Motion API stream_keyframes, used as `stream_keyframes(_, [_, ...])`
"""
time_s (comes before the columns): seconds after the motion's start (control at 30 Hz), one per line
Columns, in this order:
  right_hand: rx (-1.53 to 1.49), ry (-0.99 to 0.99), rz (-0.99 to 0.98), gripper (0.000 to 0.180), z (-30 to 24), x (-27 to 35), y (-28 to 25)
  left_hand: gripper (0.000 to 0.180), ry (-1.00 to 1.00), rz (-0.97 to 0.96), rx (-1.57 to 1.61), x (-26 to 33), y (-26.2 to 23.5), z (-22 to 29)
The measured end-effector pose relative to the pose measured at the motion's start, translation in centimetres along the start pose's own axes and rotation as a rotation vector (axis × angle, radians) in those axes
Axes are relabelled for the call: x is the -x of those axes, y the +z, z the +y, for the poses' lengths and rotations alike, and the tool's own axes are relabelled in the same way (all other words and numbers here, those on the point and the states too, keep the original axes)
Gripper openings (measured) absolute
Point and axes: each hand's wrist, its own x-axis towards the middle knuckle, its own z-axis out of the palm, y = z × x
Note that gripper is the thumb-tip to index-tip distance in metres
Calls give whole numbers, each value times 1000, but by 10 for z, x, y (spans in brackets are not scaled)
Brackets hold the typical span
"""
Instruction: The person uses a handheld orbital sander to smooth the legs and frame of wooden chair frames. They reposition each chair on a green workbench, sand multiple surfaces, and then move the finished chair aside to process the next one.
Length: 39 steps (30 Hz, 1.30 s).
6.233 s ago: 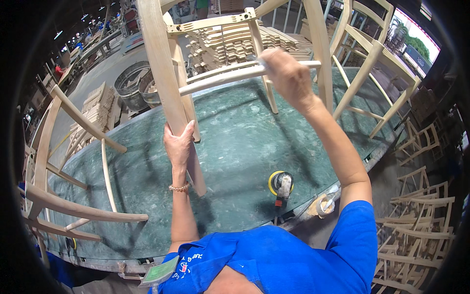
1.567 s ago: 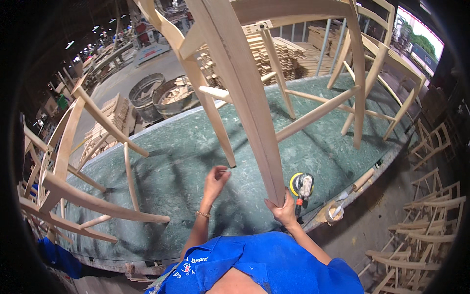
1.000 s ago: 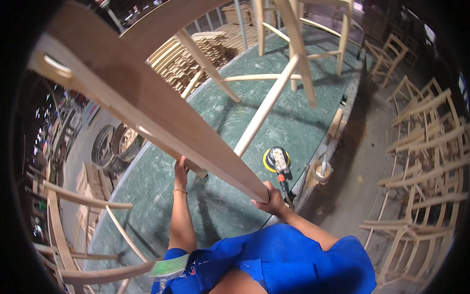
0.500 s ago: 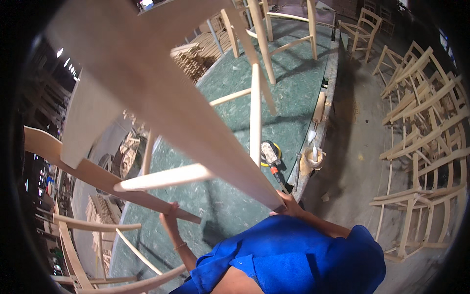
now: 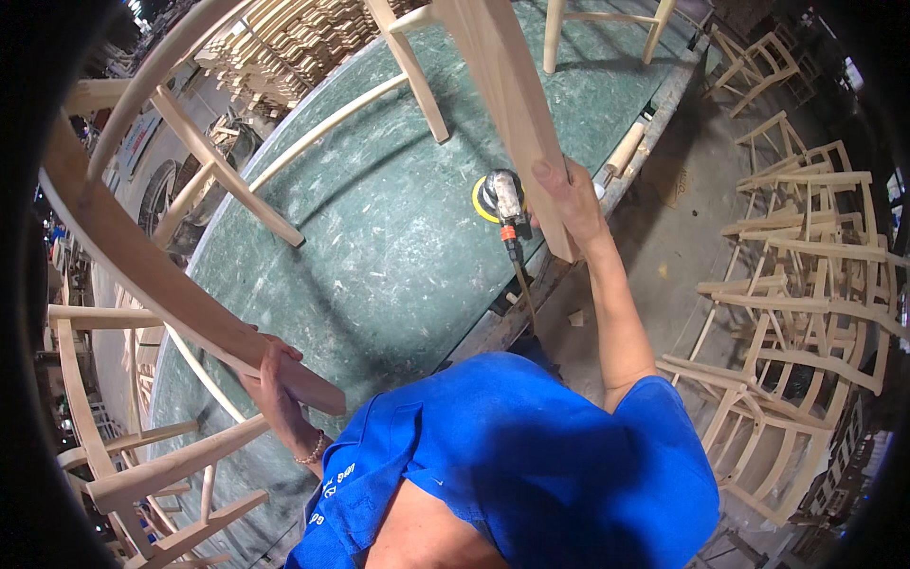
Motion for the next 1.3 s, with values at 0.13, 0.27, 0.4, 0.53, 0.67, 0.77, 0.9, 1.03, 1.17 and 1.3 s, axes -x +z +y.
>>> stream_keyframes(0.13, [138, -141, 61, 71, -21, -17, 4, 45, -56, 50, -56, -1, 6, 0])
stream_keyframes(0.27, [260, -279, 137, 76, -38, -34, 12, 45, -31, 53, -43, -17, 14, 10])
stream_keyframes(0.4, [257, -380, 172, 72, -42, -46, 18, 50, -43, 13, -31, -29, 8, 14])
stream_keyframes(0.53, [287, -379, 173, 70, -45, -51, 20, 49, -44, 15, -32, -33, 10, 17])
stream_keyframes(0.67, [361, -430, 199, 67, -47, -55, 20, 49, -18, -12, -20, -39, 5, 15])
stream_keyframes(0.77, [358, -437, 218, 62, -47, -54, 22, 49, 0, -19, -21, -40, 8, 17])
stream_keyframes(0.9, [385, -447, 224, 62, -51, -53, 22, 47, 14, -28, -26, -42, 4, 14])
stream_keyframes(1.03, [371, -465, 224, 63, -51, -52, 23, 45, 10, -26, -7, -39, 7, 18])
stream_keyframes(1.17, [375, -447, 229, 64, -48, -50, 19, 45, 20, -32, -11, -37, 8, 21])
stream_keyframes(1.3, [368, -451, 230, 67, -50, -49, 19, 45, 26, -40, -21, -37, 9, 20])
